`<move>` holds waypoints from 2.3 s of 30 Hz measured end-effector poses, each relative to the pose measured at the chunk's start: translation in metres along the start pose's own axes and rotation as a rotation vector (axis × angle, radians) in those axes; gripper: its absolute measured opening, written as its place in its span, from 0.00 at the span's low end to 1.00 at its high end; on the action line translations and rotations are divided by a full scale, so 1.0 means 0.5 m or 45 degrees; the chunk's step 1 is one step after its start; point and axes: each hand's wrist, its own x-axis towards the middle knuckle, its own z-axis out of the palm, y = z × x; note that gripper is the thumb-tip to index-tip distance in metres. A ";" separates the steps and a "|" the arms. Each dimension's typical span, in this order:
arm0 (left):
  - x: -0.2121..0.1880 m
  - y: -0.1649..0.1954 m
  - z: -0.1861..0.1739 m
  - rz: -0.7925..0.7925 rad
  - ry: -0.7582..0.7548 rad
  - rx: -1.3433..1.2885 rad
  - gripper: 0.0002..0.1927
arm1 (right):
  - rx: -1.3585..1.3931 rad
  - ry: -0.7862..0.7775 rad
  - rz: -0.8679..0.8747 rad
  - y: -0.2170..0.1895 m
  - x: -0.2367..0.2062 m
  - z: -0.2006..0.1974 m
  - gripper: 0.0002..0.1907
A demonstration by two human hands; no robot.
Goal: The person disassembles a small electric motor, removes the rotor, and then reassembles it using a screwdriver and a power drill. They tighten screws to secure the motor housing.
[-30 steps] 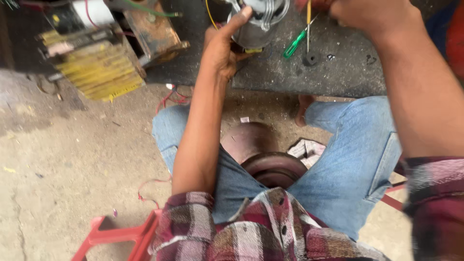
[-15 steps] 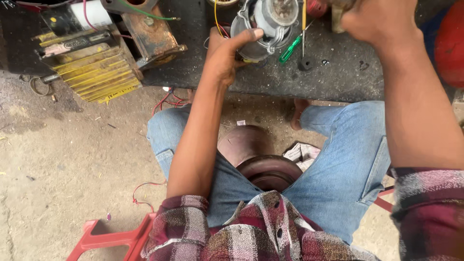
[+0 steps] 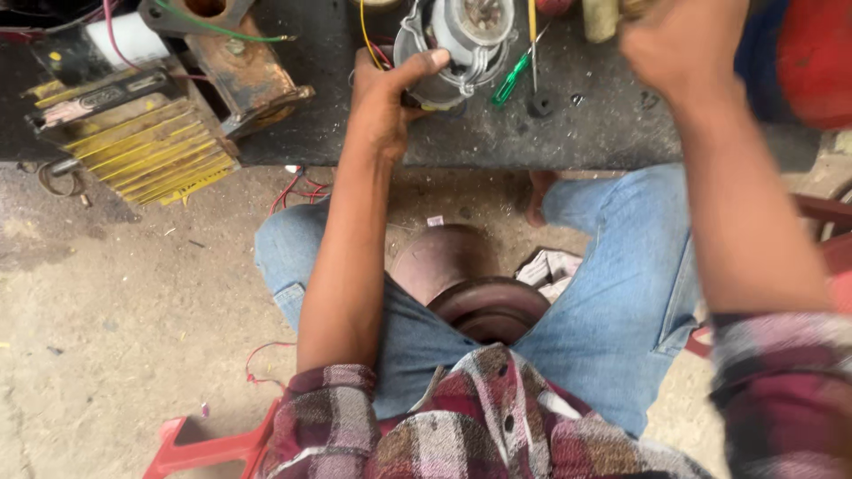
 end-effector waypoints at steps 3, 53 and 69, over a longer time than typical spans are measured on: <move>-0.007 0.005 -0.001 -0.001 -0.011 0.017 0.43 | 1.117 0.337 0.309 0.027 -0.062 0.045 0.26; -0.026 -0.012 0.046 0.393 -0.073 0.771 0.47 | 0.345 -0.067 -0.259 -0.228 -0.156 -0.098 0.18; -0.035 -0.017 0.053 0.504 -0.023 1.067 0.48 | 0.585 -0.134 -0.233 -0.180 -0.185 -0.052 0.15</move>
